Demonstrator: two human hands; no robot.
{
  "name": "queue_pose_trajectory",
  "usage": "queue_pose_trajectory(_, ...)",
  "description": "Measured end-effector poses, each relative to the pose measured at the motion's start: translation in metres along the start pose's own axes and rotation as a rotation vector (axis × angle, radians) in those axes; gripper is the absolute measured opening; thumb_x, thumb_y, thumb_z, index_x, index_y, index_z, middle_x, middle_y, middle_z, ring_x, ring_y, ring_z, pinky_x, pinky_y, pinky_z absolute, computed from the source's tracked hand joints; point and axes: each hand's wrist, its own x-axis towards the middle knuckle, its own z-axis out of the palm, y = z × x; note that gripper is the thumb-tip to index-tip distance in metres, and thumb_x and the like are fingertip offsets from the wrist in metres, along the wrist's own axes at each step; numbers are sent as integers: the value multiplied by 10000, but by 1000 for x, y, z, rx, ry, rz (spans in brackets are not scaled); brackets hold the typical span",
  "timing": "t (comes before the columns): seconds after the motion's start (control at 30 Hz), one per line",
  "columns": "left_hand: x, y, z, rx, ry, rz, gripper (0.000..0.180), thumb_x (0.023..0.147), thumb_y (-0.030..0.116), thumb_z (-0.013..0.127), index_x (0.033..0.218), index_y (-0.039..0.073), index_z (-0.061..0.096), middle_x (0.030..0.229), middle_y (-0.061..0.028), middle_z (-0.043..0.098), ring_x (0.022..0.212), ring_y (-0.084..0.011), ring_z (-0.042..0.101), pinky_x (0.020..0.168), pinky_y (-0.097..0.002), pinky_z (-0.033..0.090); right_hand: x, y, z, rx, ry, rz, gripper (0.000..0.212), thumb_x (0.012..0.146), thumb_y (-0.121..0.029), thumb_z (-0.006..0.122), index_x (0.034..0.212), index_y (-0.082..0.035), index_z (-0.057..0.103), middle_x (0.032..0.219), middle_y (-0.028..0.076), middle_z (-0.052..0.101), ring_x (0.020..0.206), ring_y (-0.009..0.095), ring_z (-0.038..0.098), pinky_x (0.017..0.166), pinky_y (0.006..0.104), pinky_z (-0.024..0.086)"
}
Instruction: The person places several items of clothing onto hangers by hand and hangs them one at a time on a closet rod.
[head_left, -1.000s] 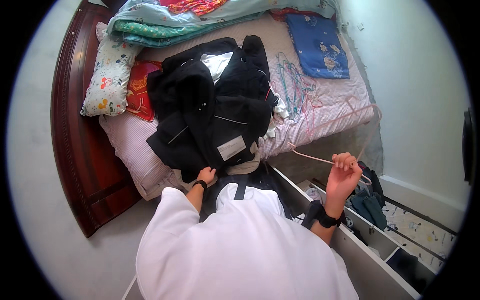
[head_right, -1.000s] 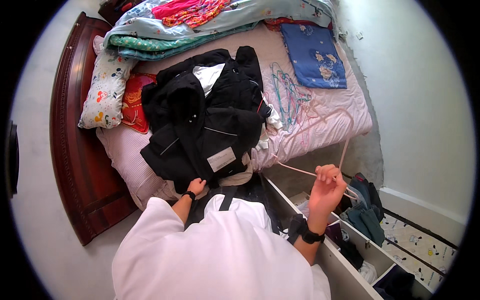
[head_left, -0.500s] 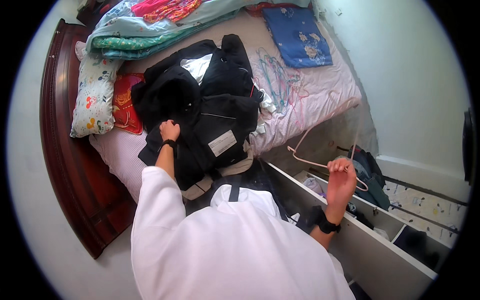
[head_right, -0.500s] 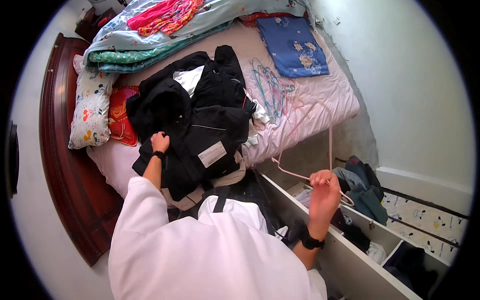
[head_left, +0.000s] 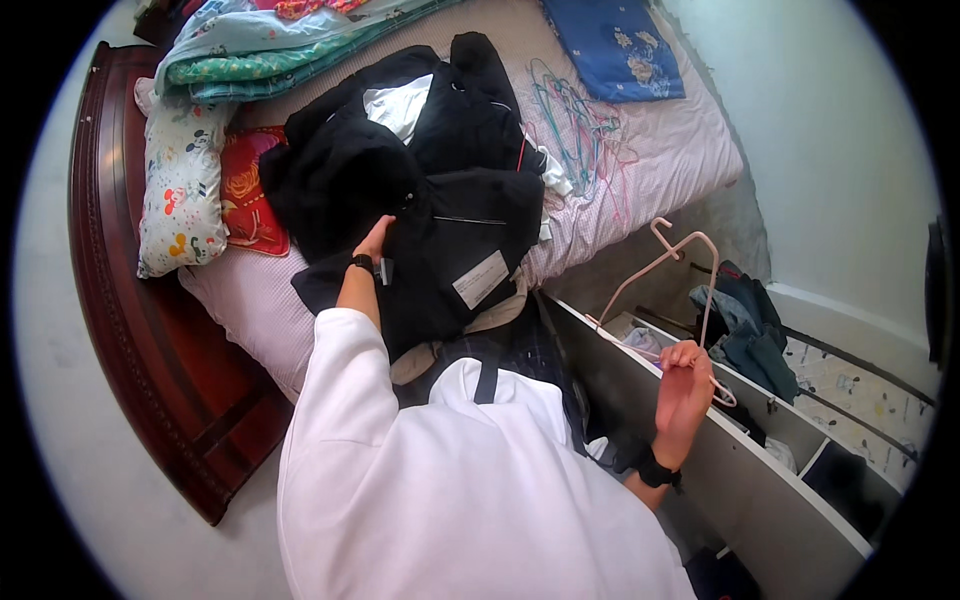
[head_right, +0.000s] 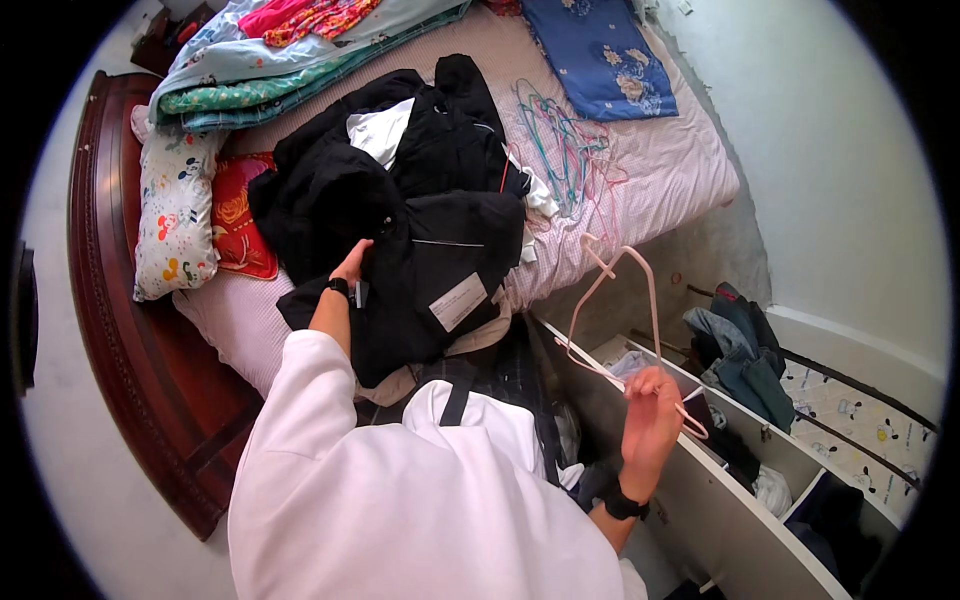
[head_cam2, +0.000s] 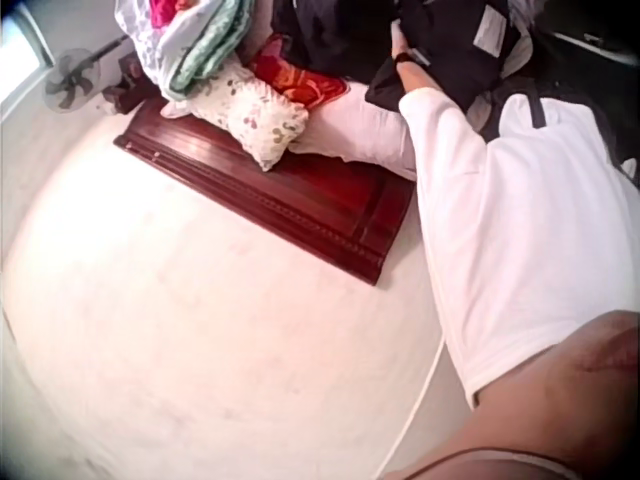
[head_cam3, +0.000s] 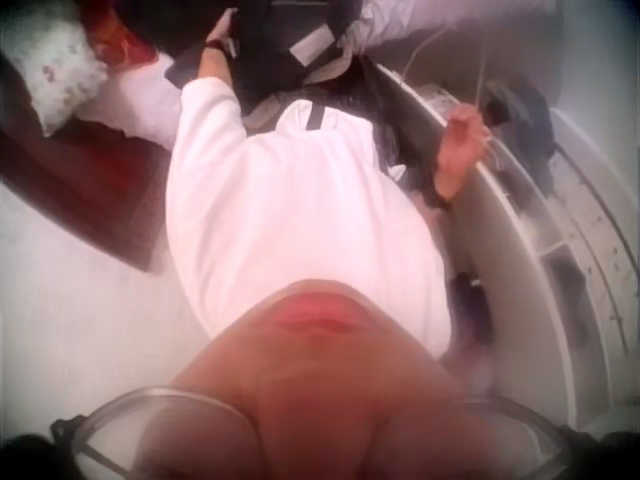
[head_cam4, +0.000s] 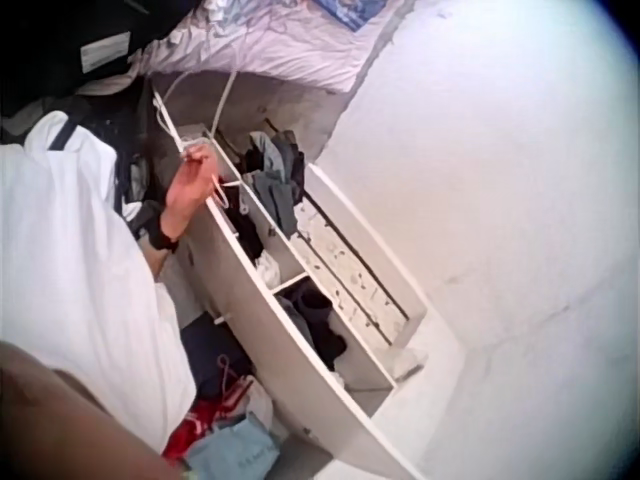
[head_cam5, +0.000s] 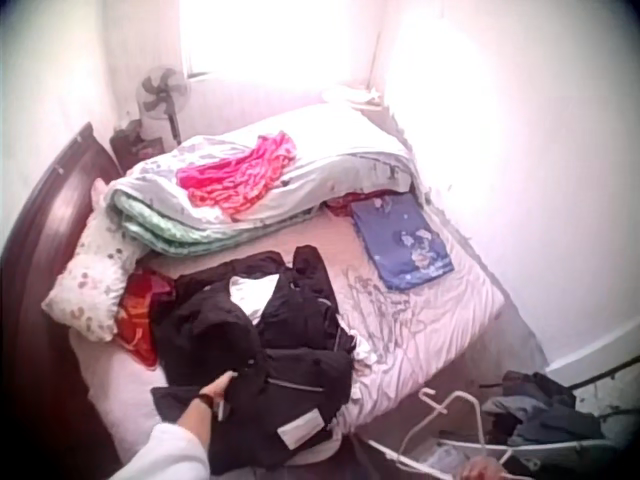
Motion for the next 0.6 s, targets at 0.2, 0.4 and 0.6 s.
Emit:
queue_pose_trajectory(0.2, -55, 34, 14, 15, 9, -273, 808, 909, 668, 291, 1470, 88, 339, 1486, -149, 389, 1286, -390, 440, 1110, -569, 212, 12, -5, 12, 28, 25, -8, 246, 955, -228, 469, 784, -52, 452, 816, 69, 445, 784, 172, 417, 750, 311, 354)
queue_pose_trajectory(0.4, -66, 30, -1, 363, -73, -120, 483, 948, 501, 404, 1041, 51, 550, 936, -70, 635, 1040, -345, 654, 923, -546, 392, 53, 10, 47, 314, -138, -36, 210, 905, -185, 480, 728, -81, 436, 744, 36, 401, 743, 155, 392, 754, 307, 321)
queue_pose_trajectory(0.6, -79, 4, 16, 885, 394, 11, 404, 872, 280, 447, 901, -60, 663, 1005, -236, 687, 888, -350, 682, 743, -449, 509, 82, 24, 75, 528, -317, 33, 255, 926, -224, 490, 727, -83, 416, 723, 29, 373, 714, 147, 365, 743, 304, 307)
